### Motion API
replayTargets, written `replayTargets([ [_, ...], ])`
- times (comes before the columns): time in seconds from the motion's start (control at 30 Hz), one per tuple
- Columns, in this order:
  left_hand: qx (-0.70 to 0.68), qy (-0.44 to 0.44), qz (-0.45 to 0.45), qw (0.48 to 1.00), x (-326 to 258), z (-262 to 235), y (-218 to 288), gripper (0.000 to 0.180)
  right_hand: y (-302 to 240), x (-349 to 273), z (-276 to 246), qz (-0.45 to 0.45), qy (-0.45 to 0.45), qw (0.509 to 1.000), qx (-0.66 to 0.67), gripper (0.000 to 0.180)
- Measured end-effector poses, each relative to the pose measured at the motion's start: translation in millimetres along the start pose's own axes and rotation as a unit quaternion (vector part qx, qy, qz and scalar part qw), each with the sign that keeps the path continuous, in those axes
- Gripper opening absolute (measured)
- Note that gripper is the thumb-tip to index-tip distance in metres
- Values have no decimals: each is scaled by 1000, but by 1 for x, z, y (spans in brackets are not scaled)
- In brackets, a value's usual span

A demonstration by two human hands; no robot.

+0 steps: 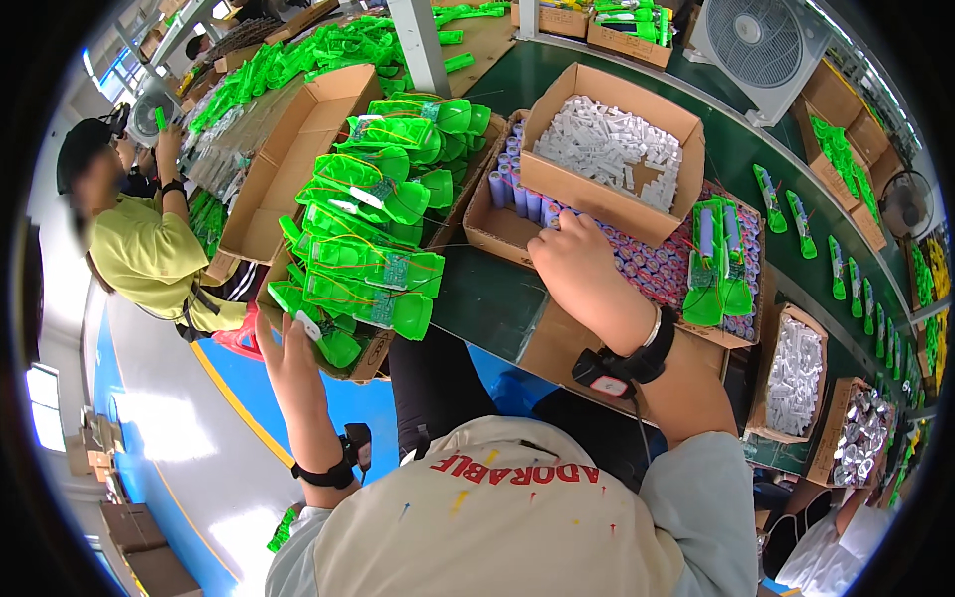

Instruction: Assembling green plastic handheld devices by inserting batteries and internal components.

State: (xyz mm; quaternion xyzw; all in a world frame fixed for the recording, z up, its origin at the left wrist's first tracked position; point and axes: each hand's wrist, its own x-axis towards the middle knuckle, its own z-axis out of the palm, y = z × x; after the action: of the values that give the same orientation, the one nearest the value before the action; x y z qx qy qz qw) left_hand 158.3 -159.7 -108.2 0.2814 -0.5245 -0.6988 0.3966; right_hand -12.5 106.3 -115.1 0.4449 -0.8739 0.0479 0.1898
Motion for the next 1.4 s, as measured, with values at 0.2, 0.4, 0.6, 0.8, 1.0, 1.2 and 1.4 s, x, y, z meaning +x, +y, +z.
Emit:
replayTargets([
  [0.2,553,-104,235,792,29,-43,-18,23,11,3,-7,5,-56,993,104,7],
  [0.4,-101,-171,-221,955,30,-16,6,28,20,6,-16,39,-140,976,161,14],
  [0.6,114,-276,-130,946,60,-43,-28,37,22,9,-40,135,-16,967,216,13],
  [0.8,-180,-120,-297,930,48,-26,-4,34,23,-2,-52,363,166,770,498,11],
  [1.0,-255,-33,-356,898,44,-15,9,42,34,-28,-44,339,245,366,832,17],
  [1.2,-330,-80,-311,888,35,-21,6,46,21,-37,-33,220,197,130,947,24],
  [1.4,-373,-128,-228,890,13,-14,20,41,-8,-32,-32,241,169,262,919,11],
])
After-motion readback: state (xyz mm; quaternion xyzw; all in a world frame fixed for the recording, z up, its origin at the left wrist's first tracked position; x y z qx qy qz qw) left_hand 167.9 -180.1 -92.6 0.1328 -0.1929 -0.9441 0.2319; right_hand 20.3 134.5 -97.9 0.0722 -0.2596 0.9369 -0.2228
